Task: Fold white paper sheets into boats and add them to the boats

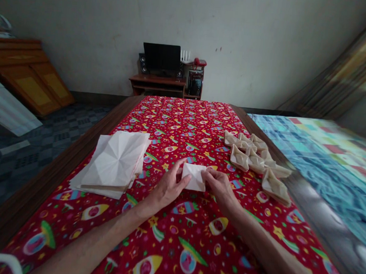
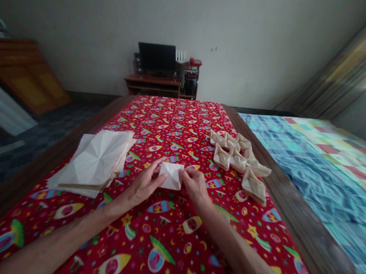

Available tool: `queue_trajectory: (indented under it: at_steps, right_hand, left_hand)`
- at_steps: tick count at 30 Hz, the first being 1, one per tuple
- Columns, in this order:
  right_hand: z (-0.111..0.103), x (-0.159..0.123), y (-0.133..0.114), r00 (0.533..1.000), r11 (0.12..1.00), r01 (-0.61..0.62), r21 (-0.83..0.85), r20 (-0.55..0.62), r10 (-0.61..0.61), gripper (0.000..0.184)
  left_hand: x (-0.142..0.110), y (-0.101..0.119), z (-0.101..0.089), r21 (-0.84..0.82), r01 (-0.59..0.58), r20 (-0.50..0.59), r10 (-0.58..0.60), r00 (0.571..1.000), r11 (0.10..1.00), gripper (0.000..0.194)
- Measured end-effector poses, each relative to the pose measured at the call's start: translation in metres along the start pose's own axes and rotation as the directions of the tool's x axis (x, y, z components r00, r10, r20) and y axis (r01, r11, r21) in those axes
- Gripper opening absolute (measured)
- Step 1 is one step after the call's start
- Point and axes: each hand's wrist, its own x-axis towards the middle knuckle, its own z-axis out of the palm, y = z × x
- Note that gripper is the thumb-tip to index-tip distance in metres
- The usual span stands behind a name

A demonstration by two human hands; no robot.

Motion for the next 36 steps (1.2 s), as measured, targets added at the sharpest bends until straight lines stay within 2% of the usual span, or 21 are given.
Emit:
queue_trajectory:
  at_steps: [3,5,7,9,10,13,16,18,20,22,24,26,32,36]
  right_hand:
    - [-0.001,-0.002,0.009,0.997,0.984,0.063,-0.167,0.05,-0.055,0.036]
    - [-0.005,-0.004,0.012,0.986,0.918,0.159,-0.362,0.008,-0.167,0.027]
    - [-0.01,-0.004,0.012,0.932,0.792,0.31,-0.526,0.001,-0.364,0.022]
    - [-0.012,-0.004,0.013,0.846,0.647,0.481,-0.592,0.119,-0.52,0.025]
    - [-0.012,-0.004,0.013,0.808,0.59,0.554,-0.587,0.206,-0.553,0.022]
    - [-0.008,-0.001,0.018,0.739,0.492,0.665,-0.562,0.401,-0.542,0.013]
    - [-0.004,0.0,0.022,0.712,0.426,0.689,-0.586,0.442,-0.545,0.013]
    - [-0.005,-0.003,0.022,0.701,0.383,0.694,-0.609,0.453,-0.551,0.014]
    - [-0.008,-0.008,0.019,0.668,0.302,0.719,-0.625,0.503,-0.548,0.014]
    - [-0.012,-0.014,0.015,0.618,0.213,0.762,-0.612,0.587,-0.524,0.015]
    - [-0.015,-0.02,0.013,0.58,0.167,0.795,-0.583,0.653,-0.486,0.021]
    - [-0.017,-0.023,0.013,0.583,0.156,0.797,-0.583,0.678,-0.447,0.028]
    - [-0.015,-0.024,0.011,0.651,0.14,0.751,-0.646,0.688,-0.32,0.044]
    - [-0.012,-0.024,0.007,0.684,0.155,0.721,-0.676,0.657,-0.316,0.037]
  left_hand:
    - [0.002,0.001,-0.004,0.036,0.003,0.003,-0.003,1.0,0.999,0.054]
    - [0.003,0.001,-0.01,0.103,-0.012,0.042,0.008,0.999,0.995,0.051]
    - [0.005,-0.001,-0.015,0.204,-0.042,0.1,0.022,0.995,0.978,0.049]
    - [0.005,-0.004,-0.017,0.329,-0.105,0.158,0.055,0.986,0.939,0.049]
    - [0.005,-0.007,-0.017,0.39,-0.149,0.182,0.083,0.98,0.909,0.05]
    - [0.004,-0.012,-0.016,0.552,-0.26,0.212,0.168,0.963,0.792,0.052]
    - [0.001,-0.013,-0.017,0.63,-0.276,0.151,0.234,0.96,0.726,0.047]
    - [-0.004,-0.013,-0.021,0.623,-0.296,0.147,0.264,0.953,0.724,0.029]
    - [-0.01,-0.012,-0.025,0.586,-0.356,0.213,0.285,0.935,0.728,0.012]
    - [-0.016,-0.012,-0.029,0.543,-0.407,0.278,0.3,0.912,0.734,0.015]
    - [-0.021,-0.013,-0.031,0.512,-0.421,0.291,0.31,0.905,0.748,0.017]
    - [-0.024,-0.014,-0.032,0.502,-0.418,0.284,0.312,0.907,0.758,0.019]
    - [-0.025,-0.013,-0.032,0.488,-0.421,0.287,0.315,0.904,0.764,0.023]
    - [-0.025,-0.013,-0.033,0.512,-0.449,0.319,0.324,0.891,0.732,0.027]
